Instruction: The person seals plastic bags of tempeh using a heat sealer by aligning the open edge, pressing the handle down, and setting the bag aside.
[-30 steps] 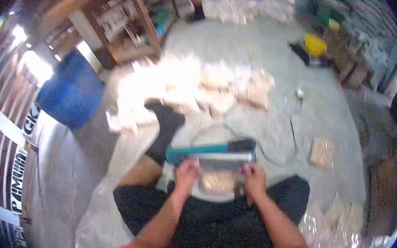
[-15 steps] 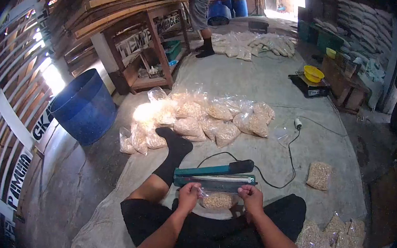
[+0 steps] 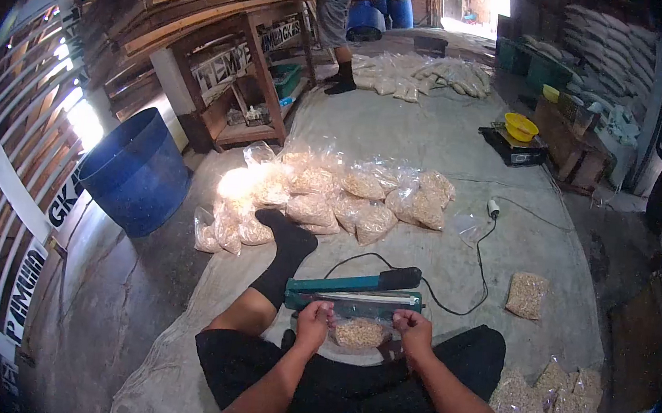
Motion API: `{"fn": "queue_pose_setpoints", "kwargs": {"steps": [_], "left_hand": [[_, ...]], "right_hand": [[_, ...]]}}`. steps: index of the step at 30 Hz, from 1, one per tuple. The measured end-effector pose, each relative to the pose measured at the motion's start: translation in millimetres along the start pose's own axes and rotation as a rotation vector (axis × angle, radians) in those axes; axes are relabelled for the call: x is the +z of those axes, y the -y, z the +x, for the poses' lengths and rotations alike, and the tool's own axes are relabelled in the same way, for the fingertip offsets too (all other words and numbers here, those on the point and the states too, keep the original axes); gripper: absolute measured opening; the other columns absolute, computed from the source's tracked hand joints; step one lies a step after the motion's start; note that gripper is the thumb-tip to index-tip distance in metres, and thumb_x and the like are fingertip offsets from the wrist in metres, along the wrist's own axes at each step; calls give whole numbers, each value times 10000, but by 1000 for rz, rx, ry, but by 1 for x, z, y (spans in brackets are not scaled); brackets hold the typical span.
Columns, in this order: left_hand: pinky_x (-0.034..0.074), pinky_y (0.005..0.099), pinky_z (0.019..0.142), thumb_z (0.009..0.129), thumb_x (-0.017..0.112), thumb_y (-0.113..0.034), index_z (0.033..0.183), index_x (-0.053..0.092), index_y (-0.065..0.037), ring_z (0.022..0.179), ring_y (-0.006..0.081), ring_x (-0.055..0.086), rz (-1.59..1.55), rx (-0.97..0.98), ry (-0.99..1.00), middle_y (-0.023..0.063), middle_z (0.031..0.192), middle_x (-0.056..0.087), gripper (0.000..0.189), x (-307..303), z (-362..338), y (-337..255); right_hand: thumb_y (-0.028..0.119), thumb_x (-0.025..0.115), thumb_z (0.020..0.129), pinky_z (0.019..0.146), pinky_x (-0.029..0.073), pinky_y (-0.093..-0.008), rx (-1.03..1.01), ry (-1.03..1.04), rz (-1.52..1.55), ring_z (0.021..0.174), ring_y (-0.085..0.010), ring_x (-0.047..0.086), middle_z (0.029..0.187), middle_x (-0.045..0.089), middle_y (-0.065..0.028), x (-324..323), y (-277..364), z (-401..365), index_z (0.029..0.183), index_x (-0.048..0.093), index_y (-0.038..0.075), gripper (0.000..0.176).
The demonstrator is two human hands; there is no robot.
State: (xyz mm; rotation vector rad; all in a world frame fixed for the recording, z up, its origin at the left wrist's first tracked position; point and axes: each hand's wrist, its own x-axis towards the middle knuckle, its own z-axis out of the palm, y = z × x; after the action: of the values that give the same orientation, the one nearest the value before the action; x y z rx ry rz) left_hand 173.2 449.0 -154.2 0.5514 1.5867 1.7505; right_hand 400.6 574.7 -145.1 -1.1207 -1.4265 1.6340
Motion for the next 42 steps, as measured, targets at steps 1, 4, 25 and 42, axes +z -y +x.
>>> {"fn": "queue_pose_setpoints", "kwargs": {"steps": [1, 4, 25, 42], "left_hand": [[527, 281, 649, 1063, 567, -191, 1092, 666, 9, 699, 104, 596, -4, 3, -1, 29, 825, 626, 225, 0, -3, -2], [567, 325, 673, 1076, 533, -204, 1120, 664, 27, 760, 139, 639, 101, -18, 13, 61, 889, 655, 269, -1, -3, -10], [540, 287, 732, 1006, 633, -190, 1085, 678, -19, 796, 144, 660, -214, -289, -19, 43, 900, 691, 194, -5, 18, -7], [535, 304, 714, 999, 629, -177, 1067, 666, -36, 800, 169, 663, -216, -375, -89, 61, 882, 686, 161, -1, 28, 10]], "right_hand": [[134, 712, 964, 763, 508, -285, -4, 1, -3, 808, -111, 606, 881, 676, -21, -2, 3, -1, 1063, 702, -10, 175], [116, 736, 937, 753, 510, -287, 64, -54, 50, 785, -115, 605, 878, 677, -27, -5, 12, 1, 1063, 710, -17, 185], [181, 673, 1002, 694, 539, -266, 222, -44, 129, 740, -140, 674, 879, 716, -64, 4, 0, 44, 1033, 716, -25, 213], [172, 642, 983, 693, 520, -293, 193, -96, -8, 731, -139, 664, 819, 737, -71, 4, -12, 47, 916, 744, -11, 219]]}}
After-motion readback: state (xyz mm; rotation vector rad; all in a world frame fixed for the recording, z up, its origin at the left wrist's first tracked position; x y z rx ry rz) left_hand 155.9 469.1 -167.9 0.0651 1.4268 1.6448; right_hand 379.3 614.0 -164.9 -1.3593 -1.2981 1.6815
